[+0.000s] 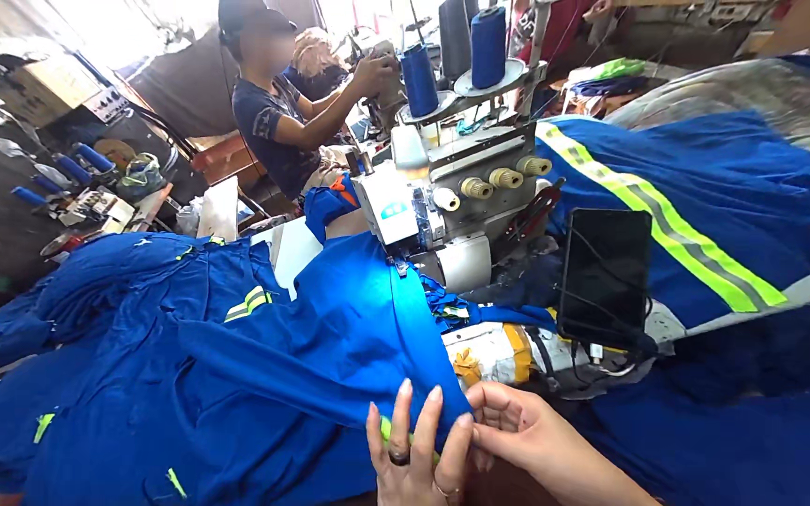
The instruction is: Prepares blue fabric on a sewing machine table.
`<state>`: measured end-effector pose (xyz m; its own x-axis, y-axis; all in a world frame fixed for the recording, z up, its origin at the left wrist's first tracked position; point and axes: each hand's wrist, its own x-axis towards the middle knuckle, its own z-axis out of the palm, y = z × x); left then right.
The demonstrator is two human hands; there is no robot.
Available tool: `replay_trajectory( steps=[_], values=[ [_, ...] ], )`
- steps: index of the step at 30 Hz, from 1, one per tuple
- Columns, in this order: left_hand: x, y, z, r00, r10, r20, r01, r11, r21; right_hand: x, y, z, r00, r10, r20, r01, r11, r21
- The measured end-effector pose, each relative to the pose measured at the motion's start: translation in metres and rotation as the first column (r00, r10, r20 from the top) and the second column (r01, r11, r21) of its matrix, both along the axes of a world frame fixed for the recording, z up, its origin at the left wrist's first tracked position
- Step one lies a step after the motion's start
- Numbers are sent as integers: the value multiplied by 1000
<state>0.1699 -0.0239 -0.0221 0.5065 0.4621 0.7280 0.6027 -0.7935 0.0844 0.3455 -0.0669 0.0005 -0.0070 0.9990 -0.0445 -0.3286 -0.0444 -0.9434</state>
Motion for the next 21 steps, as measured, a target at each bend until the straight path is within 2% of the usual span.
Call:
replay_trajectory(
  steps=[3,9,19,21],
  values=[
    [-2,14,3,1000,11,-20,-9,995,95,-1,-1,4,1000,3,1,-3,1000,0],
    [-7,24,4,990,-124,-71,128,990,64,2,11,1,998,-66,17,66,997,-32],
    [13,86,31,1000,-19,-17,21,991,129,5,95,7,943,-292,157,264,948,178],
    [17,98,37,1000,4,-16,-2,992,127,6,109,6,911,-344,227,295,929,223]
  ],
)
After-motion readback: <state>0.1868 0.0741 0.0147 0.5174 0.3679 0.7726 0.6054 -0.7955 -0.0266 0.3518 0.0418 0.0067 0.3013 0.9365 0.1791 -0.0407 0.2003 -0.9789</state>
